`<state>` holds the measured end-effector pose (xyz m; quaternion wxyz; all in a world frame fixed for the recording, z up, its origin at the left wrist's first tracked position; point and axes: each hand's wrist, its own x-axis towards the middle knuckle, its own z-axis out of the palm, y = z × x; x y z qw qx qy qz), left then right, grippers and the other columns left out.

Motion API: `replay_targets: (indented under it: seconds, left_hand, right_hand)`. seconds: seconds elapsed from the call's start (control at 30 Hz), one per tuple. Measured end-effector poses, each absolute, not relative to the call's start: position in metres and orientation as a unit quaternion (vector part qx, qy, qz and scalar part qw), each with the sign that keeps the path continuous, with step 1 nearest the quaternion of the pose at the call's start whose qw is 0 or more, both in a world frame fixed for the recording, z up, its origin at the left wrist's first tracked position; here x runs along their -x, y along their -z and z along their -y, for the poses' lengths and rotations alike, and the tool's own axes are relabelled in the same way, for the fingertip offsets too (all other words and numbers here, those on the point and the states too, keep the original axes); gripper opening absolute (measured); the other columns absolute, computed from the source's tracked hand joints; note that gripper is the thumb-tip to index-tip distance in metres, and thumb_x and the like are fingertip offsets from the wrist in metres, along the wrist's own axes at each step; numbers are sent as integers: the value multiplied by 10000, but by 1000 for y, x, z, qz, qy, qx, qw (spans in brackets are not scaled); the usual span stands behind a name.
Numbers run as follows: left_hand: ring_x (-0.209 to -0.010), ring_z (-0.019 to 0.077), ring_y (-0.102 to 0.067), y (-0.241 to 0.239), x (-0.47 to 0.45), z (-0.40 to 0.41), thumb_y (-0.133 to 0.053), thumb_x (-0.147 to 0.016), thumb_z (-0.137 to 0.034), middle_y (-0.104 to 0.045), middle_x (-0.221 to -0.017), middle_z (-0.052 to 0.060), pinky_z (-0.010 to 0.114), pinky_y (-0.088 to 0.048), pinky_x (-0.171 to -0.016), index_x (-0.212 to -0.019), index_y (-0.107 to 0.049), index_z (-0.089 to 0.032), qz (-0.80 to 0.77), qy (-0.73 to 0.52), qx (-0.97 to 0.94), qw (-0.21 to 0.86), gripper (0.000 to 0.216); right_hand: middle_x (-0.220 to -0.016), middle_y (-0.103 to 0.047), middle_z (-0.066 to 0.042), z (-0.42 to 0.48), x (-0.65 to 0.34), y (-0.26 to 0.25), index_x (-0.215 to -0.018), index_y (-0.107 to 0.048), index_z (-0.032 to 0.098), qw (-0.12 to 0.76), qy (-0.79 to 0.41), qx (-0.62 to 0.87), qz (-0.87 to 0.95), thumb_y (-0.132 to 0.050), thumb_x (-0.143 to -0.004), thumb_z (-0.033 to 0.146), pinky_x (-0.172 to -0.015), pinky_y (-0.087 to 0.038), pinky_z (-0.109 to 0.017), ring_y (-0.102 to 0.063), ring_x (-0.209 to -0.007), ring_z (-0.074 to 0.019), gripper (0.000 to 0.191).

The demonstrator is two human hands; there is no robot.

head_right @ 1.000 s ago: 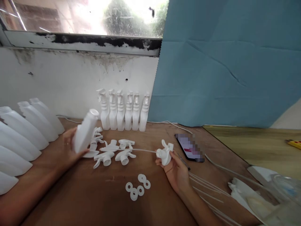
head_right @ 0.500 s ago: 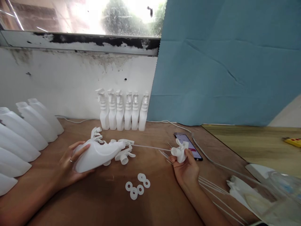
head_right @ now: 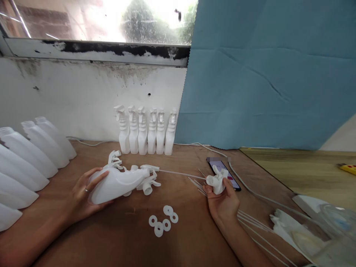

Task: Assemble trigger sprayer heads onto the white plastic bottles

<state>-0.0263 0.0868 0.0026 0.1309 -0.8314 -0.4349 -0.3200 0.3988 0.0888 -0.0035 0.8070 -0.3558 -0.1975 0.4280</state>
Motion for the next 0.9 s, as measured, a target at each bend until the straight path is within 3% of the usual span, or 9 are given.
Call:
replay_targets:
  seconds: [0.17, 0.73, 0.9]
  left_hand:
    - [-1201, 330, -483, -3, 26, -87, -719, -741, -439, -415, -1343, 161, 471, -445, -976, -1424, -313, -283, 434, 319, 832, 132, 811]
    - [-1182, 331, -491, -3, 25, -86, -721, -741, -424, -428, -1330, 155, 470, -444, -966, -1427, -327, -290, 422, 338, 829, 143, 802]
    - [-1171, 344, -497, -6, 18, -83, -716, -747, -354, -444, -1314, 159, 498, -430, -962, -1450, -306, -301, 367, 326, 852, 182, 816]
  right_hand:
    - [-752, -625, 16, -89, -396, 0, -746, -609, 229, 812, -425, 360, 174, -641, -704, 274, -450, -375, -254, -568, -658, -154, 69]
    - [-731, -598, 42, -87, -392, -2, -689, -561, 218, 819, -410, 353, 189, -695, -665, 254, -407, -398, -239, -548, -597, -128, 141]
    - [-753, -656, 8, -76, -370, -3, -778, -638, 212, 763, -436, 396, 267, -772, -676, 308, -458, -468, -247, -575, -622, -145, 194]
